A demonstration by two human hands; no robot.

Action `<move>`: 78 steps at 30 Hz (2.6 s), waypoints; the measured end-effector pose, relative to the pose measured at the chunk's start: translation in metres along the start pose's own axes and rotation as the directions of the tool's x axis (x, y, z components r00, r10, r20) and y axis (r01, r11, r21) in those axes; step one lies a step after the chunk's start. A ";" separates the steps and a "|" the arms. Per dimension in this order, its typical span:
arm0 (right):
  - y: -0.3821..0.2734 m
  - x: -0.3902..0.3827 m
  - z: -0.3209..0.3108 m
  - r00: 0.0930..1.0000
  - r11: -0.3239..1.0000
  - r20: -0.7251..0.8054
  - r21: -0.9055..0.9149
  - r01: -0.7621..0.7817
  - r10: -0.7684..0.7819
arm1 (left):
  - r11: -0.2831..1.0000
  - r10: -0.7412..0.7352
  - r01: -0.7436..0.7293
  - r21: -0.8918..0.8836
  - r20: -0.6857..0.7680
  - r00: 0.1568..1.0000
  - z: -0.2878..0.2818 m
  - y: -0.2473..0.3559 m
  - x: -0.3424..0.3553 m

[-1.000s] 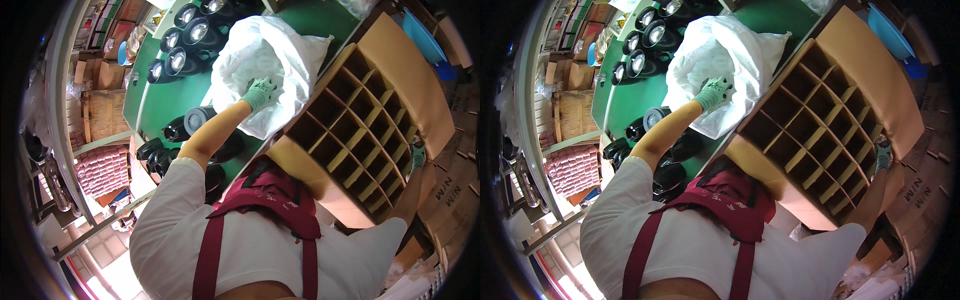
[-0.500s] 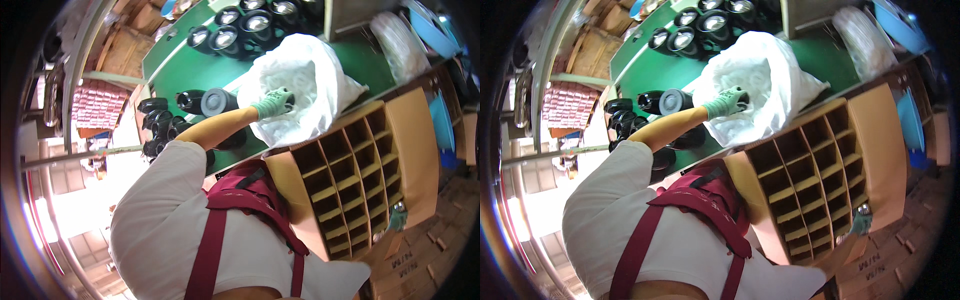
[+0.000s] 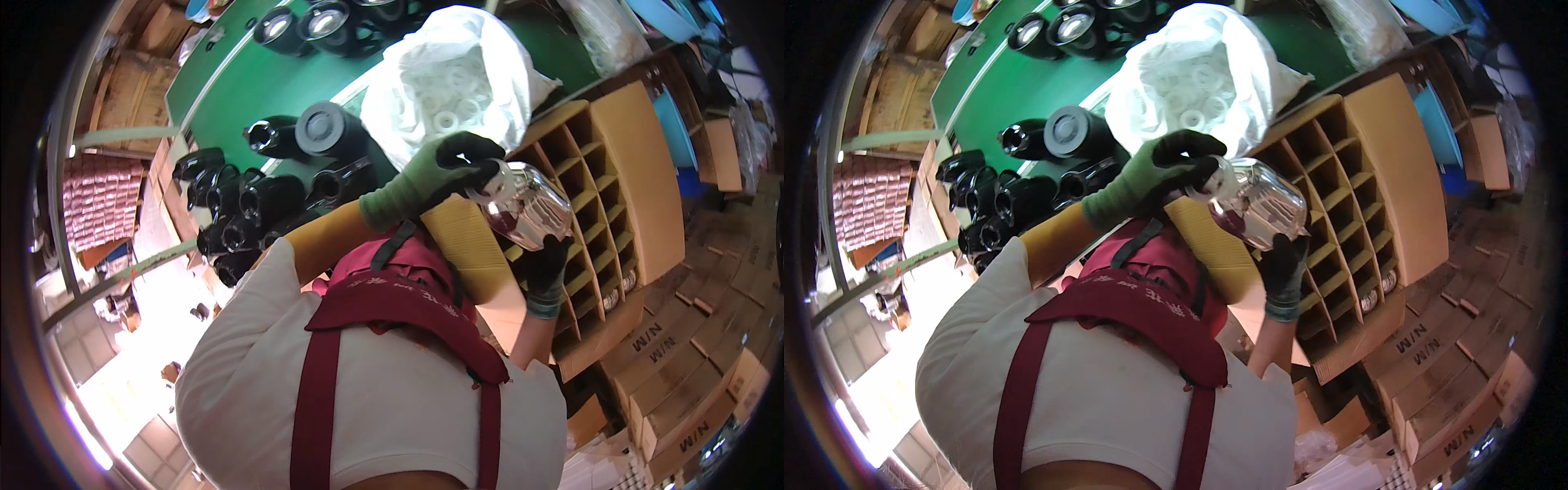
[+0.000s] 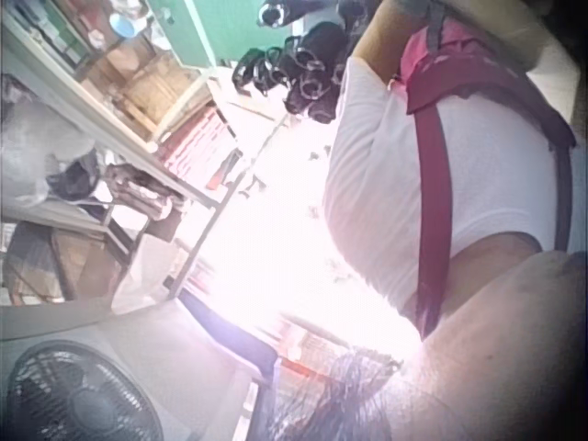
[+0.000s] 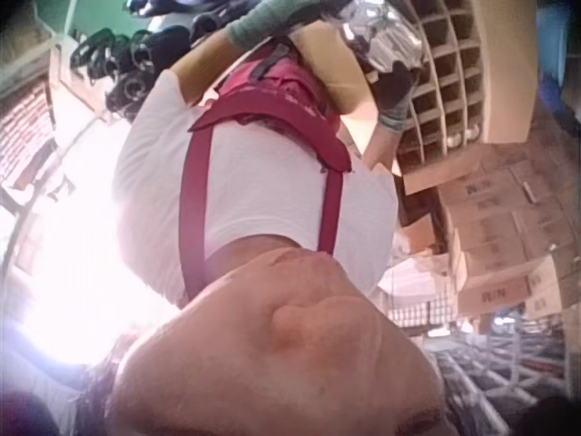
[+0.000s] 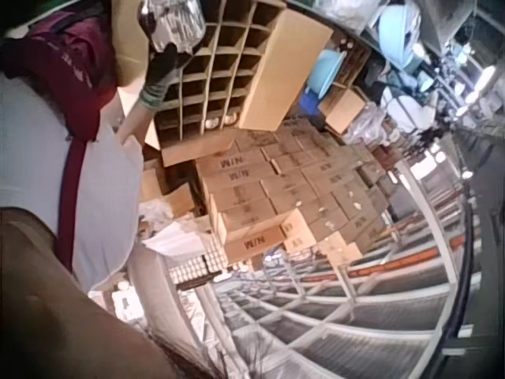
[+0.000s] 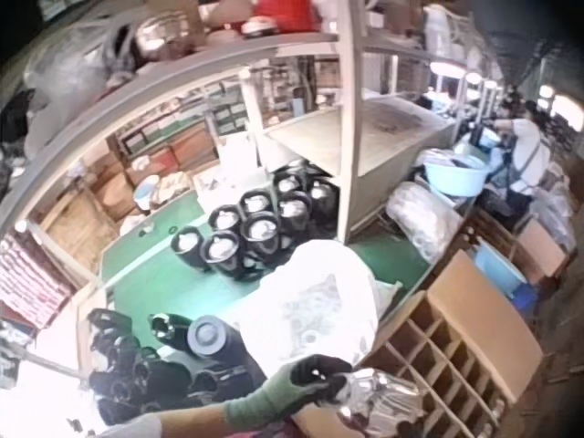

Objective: The person repeatedly picks up black teapots and silver foil-wrapped items from a green workbench, places them into a white bag, and then into a cardboard box with internal dividers. The person also moves a large flat board and continues the packing cycle.

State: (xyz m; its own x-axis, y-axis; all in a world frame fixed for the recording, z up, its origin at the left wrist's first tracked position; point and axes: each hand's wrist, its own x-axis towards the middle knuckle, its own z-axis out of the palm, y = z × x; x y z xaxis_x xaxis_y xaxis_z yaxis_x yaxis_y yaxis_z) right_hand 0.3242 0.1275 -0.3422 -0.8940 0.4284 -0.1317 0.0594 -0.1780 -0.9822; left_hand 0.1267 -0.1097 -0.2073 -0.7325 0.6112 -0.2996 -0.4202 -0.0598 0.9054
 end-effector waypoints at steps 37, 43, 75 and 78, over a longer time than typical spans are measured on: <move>-0.043 0.011 0.241 0.870 0.864 0.459 -0.348 0.363 -0.181 | -0.273 0.524 0.418 0.867 -0.230 0.820 -0.220 -0.140 -0.131; -0.038 0.022 0.265 0.819 0.855 0.553 -0.342 0.391 -0.153 | 0.559 0.183 0.297 0.774 -0.465 0.866 -0.236 -0.032 -0.250; -0.114 0.074 0.418 0.464 0.990 0.877 0.073 0.124 -0.123 | 0.950 0.286 -0.294 0.101 -0.656 0.698 -0.297 -0.015 -0.203; -0.104 0.121 0.470 0.406 0.882 0.857 0.107 0.459 -0.316 | 0.901 0.414 -0.209 0.380 -0.612 0.673 -0.345 -0.048 -0.184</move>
State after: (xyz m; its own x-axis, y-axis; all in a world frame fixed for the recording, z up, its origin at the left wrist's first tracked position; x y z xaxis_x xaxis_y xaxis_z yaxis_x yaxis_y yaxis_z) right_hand 0.0005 -0.2187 -0.1935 -0.7627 -0.5294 0.3715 -0.4059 -0.0554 -0.9122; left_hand 0.0970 -0.4918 -0.2988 -0.9953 -0.0966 -0.0108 -0.0223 0.1186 0.9927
